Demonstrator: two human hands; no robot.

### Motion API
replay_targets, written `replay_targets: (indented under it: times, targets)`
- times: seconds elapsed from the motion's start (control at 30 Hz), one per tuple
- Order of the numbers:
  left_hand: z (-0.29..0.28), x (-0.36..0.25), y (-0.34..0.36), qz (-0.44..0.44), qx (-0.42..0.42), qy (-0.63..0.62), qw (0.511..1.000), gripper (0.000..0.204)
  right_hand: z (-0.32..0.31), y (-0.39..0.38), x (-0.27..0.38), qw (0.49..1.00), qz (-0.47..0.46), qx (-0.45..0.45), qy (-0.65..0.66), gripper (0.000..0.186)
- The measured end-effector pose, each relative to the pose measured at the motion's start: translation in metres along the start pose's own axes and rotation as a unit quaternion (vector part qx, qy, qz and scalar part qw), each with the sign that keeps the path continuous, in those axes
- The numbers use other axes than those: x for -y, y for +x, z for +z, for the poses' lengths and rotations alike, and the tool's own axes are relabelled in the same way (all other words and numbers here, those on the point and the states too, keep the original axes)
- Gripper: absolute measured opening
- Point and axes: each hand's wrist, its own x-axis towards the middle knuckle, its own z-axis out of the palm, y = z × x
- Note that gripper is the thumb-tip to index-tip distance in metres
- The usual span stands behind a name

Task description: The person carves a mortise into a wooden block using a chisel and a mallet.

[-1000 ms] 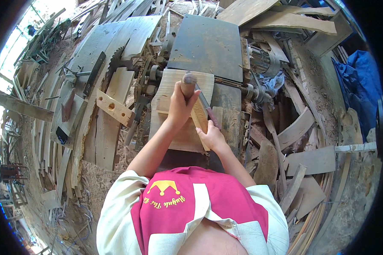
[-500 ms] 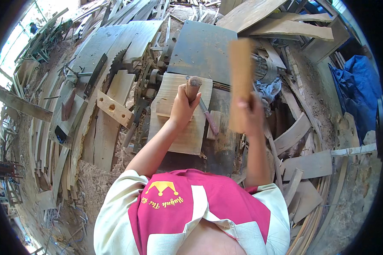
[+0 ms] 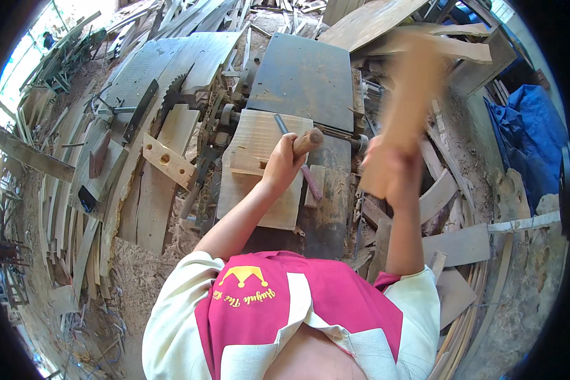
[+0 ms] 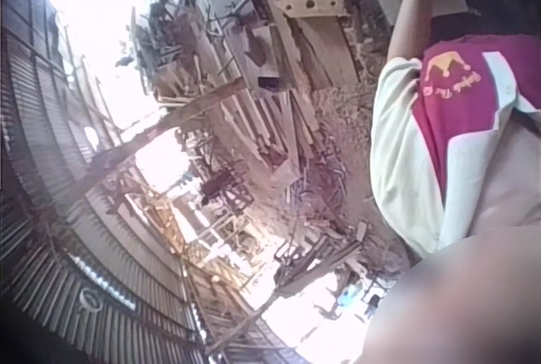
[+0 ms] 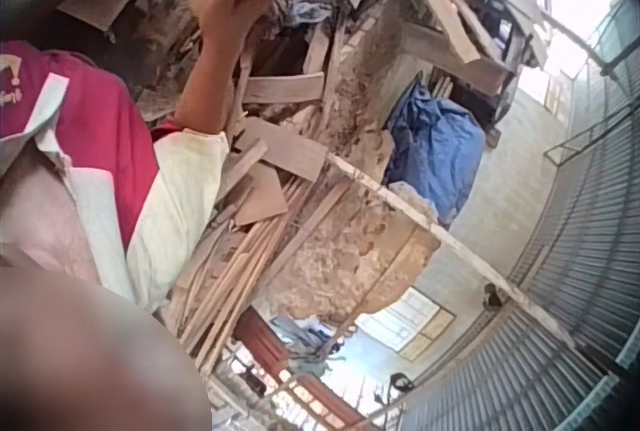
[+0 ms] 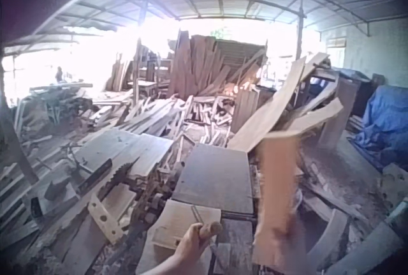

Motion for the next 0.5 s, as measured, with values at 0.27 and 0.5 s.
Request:
replay_targets:
  times: [0.27, 0.5]
  targets:
    - [-0.013, 0.005, 0.002, -0.043, -0.046, -0.014, 0.998, 0.039, -0.003, 0.009, 0.015, 0.984, 0.016, 0.133, -0.122, 0.041]
    - [-0.020, 0.005, -0.002, -0.052, -0.044, -0.042, 0.997, 0.038, 0.024, -0.009, 0.005, 0.844, 0.112, 0.245, -0.465, 0.051]
